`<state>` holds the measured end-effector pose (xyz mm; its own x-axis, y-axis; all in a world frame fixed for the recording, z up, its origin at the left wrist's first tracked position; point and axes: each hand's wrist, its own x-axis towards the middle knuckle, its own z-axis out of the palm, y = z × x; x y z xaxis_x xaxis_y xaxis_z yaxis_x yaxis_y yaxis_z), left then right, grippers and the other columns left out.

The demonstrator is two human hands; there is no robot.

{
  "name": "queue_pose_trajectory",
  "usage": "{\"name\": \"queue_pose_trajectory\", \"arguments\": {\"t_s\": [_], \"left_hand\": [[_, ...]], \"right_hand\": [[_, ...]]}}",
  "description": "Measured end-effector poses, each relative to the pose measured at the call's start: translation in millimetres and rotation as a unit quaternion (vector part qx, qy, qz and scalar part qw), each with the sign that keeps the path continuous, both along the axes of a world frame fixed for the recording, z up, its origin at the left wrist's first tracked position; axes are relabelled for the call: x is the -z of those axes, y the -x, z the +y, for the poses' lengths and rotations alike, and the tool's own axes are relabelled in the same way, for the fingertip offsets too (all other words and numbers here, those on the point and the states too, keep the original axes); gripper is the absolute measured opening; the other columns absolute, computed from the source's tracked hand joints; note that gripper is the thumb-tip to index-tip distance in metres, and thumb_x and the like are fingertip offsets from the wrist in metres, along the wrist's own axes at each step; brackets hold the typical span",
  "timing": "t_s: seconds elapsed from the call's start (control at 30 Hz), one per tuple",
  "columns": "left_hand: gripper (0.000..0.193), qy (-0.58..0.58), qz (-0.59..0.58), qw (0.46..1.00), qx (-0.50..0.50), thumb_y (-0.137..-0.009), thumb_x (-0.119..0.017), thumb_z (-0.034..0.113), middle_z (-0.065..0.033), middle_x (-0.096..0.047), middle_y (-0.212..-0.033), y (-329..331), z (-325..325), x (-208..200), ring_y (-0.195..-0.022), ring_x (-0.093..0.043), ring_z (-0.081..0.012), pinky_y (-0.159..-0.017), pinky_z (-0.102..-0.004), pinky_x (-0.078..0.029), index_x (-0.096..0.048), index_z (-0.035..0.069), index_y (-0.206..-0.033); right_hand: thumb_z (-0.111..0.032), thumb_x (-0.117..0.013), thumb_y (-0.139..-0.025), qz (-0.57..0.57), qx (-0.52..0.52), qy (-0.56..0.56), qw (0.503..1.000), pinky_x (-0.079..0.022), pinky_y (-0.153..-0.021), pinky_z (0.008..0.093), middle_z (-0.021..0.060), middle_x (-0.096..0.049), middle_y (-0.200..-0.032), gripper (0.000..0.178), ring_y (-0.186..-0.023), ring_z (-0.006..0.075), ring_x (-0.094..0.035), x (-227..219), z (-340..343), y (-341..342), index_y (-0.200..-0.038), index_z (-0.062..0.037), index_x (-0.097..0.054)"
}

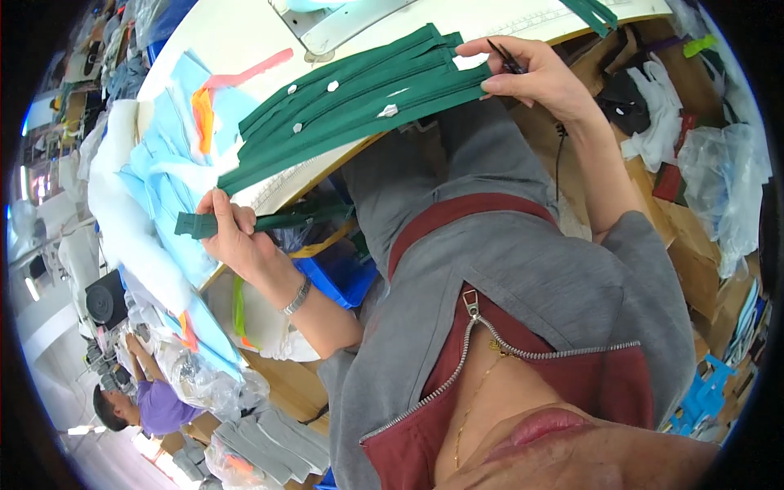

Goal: The person is manually assembling zipper sliders onto green zipper tape at a workbench.

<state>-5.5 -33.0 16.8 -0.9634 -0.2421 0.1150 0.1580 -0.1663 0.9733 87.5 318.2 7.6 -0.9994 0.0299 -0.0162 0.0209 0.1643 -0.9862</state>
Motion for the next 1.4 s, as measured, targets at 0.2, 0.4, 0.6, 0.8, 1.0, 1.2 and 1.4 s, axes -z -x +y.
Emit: {"name": "queue_pose_trajectory", "arguments": {"t_s": [0.2, 0.4, 0.6, 0.8, 1.0, 1.2, 1.4], "left_hand": [[0.011, -0.014, -0.011, 0.999, -0.029, -0.081, -0.061, 0.003, -0.0001, -0.046, -0.055, 7, -7, 9, -0.040, -0.030, -0.0038, -0.037, -0.0190, -0.021, -0.055, 0.000, -0.089], [0.013, 0.053, -0.030, 0.998, -0.035, -0.078, -0.063, 0.002, -0.0013, -0.052, -0.062, 7, -3, 12, -0.041, -0.032, -0.0029, -0.037, -0.0183, -0.021, -0.057, -0.002, -0.089], [0.013, 0.307, 0.060, 0.946, -0.080, -0.078, -0.064, 0.004, -0.0030, -0.057, -0.074, 15, -9, 23, -0.059, -0.047, -0.0069, -0.052, -0.0201, -0.037, -0.060, -0.003, -0.089], [0.026, 0.314, 0.037, 0.942, -0.109, -0.079, -0.064, 0.005, -0.0010, -0.055, -0.079, 21, 3, 4, -0.069, -0.049, -0.0078, -0.064, -0.0205, -0.041, -0.056, -0.002, -0.103], [0.038, -0.208, -0.041, 0.956, 0.201, -0.085, -0.050, 0.017, -0.0104, -0.057, -0.089, -4, 8, 7, -0.053, -0.042, -0.0087, -0.048, -0.0204, -0.034, -0.043, 0.001, -0.119], [0.032, -0.213, -0.134, 0.915, 0.316, -0.092, -0.044, 0.014, -0.0151, -0.062, -0.085, -26, 45, 22, -0.058, -0.054, -0.0126, -0.053, -0.0217, -0.044, -0.046, -0.001, -0.119], [0.029, -0.210, -0.182, 0.907, 0.316, -0.090, -0.047, 0.013, -0.0154, -0.062, -0.083, -24, 62, 32, -0.053, -0.053, -0.0123, -0.050, -0.0214, -0.043, -0.049, 0.000, -0.116]], "right_hand": [[-0.012, -0.062, -0.075, -0.017, 0.029, -0.001, 0.999, -0.030, -0.044, 0.0146, -0.0053, -0.044, -0.070, 0.034, -0.053, 0.0009, -0.038, 3, -6, 5, -0.109, -0.0073, -0.060], [-0.006, -0.061, -0.074, -0.009, -0.013, -0.116, 0.993, -0.035, -0.055, 0.0193, -0.0030, -0.047, -0.068, 0.021, -0.062, 0.0050, -0.041, 8, -15, 2, -0.095, -0.0029, -0.061], [-0.008, -0.061, -0.074, 0.001, 0.030, -0.163, 0.986, -0.038, -0.059, 0.0222, 0.0008, -0.052, -0.070, 0.023, -0.065, 0.0076, -0.045, -2, -19, 8, -0.096, -0.0023, -0.060], [-0.019, -0.060, -0.079, 0.081, 0.084, -0.440, 0.890, -0.048, -0.063, 0.0337, 0.0126, -0.061, -0.074, 0.031, -0.069, 0.0246, -0.062, 10, -22, 43, -0.110, -0.0137, -0.057], [-0.023, -0.063, -0.080, 0.040, 0.165, -0.284, 0.944, -0.047, -0.063, 0.0276, 0.0084, -0.063, -0.075, 0.041, -0.068, 0.0138, -0.059, 10, -23, 37, -0.119, -0.0202, -0.053], [-0.021, -0.063, -0.081, 0.071, 0.156, -0.300, 0.938, -0.044, -0.061, 0.0219, 0.0064, -0.061, -0.075, 0.035, -0.066, 0.0067, -0.053, 21, -19, 41, -0.116, -0.0196, -0.057], [-0.019, -0.064, -0.076, 0.164, 0.124, -0.465, 0.861, -0.046, -0.057, 0.0296, 0.0017, -0.059, -0.076, 0.029, -0.067, 0.0202, -0.060, 28, -24, 36, -0.104, -0.0189, -0.061]]}}
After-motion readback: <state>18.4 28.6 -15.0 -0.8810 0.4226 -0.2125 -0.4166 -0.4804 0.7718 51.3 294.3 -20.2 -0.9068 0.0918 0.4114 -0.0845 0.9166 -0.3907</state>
